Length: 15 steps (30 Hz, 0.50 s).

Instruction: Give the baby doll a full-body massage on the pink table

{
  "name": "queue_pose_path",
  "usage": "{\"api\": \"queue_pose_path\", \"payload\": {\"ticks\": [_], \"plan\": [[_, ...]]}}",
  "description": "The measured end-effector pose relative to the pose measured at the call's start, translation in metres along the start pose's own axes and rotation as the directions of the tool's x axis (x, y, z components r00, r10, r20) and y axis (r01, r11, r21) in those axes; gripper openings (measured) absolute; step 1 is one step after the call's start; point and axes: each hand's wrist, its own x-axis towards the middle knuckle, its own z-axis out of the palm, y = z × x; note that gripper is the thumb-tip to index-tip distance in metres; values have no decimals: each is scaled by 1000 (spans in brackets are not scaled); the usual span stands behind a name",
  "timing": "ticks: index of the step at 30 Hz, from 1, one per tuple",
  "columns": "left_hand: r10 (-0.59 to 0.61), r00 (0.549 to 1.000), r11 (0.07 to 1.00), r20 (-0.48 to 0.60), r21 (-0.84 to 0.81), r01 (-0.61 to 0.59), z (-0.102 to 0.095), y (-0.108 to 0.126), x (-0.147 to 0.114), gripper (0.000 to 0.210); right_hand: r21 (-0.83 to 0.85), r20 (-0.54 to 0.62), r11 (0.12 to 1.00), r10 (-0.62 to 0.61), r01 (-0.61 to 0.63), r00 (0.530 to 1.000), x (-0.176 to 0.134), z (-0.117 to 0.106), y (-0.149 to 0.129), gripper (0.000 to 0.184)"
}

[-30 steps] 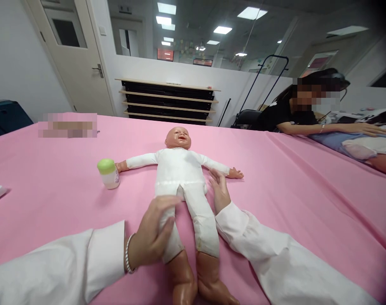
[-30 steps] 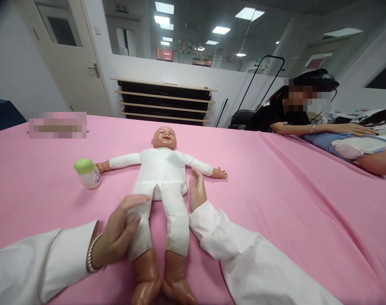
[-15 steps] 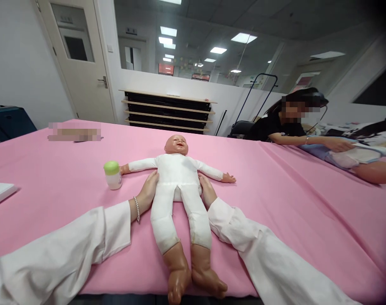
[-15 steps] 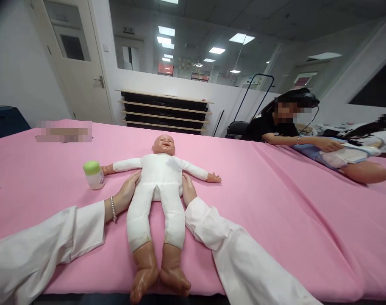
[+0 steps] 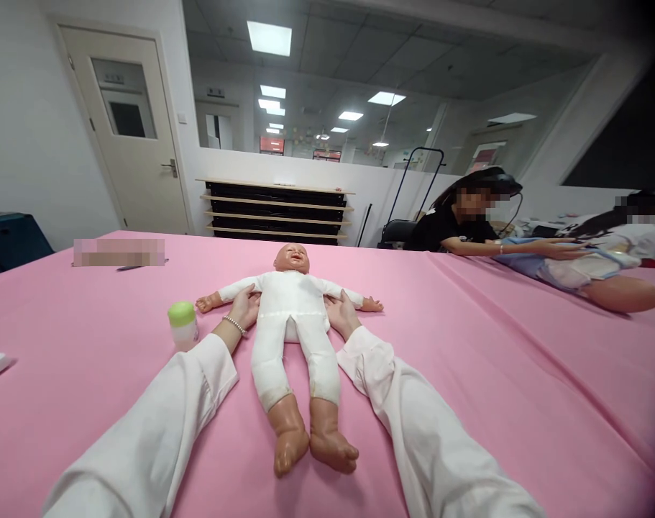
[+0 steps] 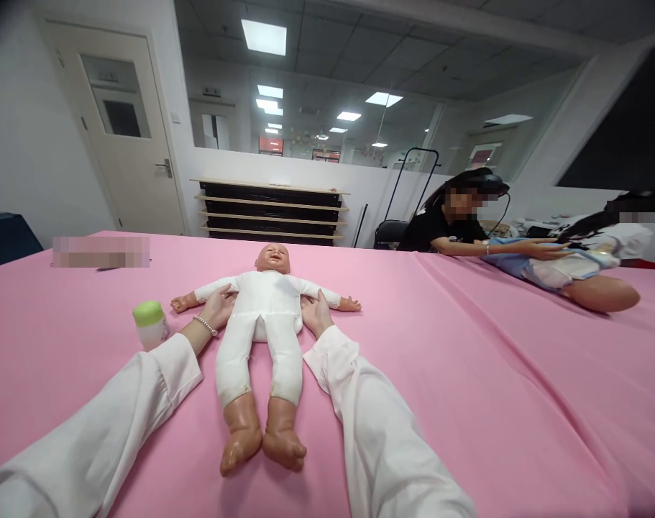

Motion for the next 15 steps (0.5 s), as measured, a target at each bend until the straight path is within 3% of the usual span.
{"api": "queue_pose_path", "payload": {"ticks": [8, 15], "plan": [[-23, 995, 989, -95, -148, 8, -11, 5, -1, 20, 221, 0, 975, 2, -2, 1000, 3, -16, -6, 14], [-37, 989, 985, -142, -172, 12, -10, 5, 0, 17, 271, 39, 962, 19, -29, 999, 4, -16, -6, 12]]}}
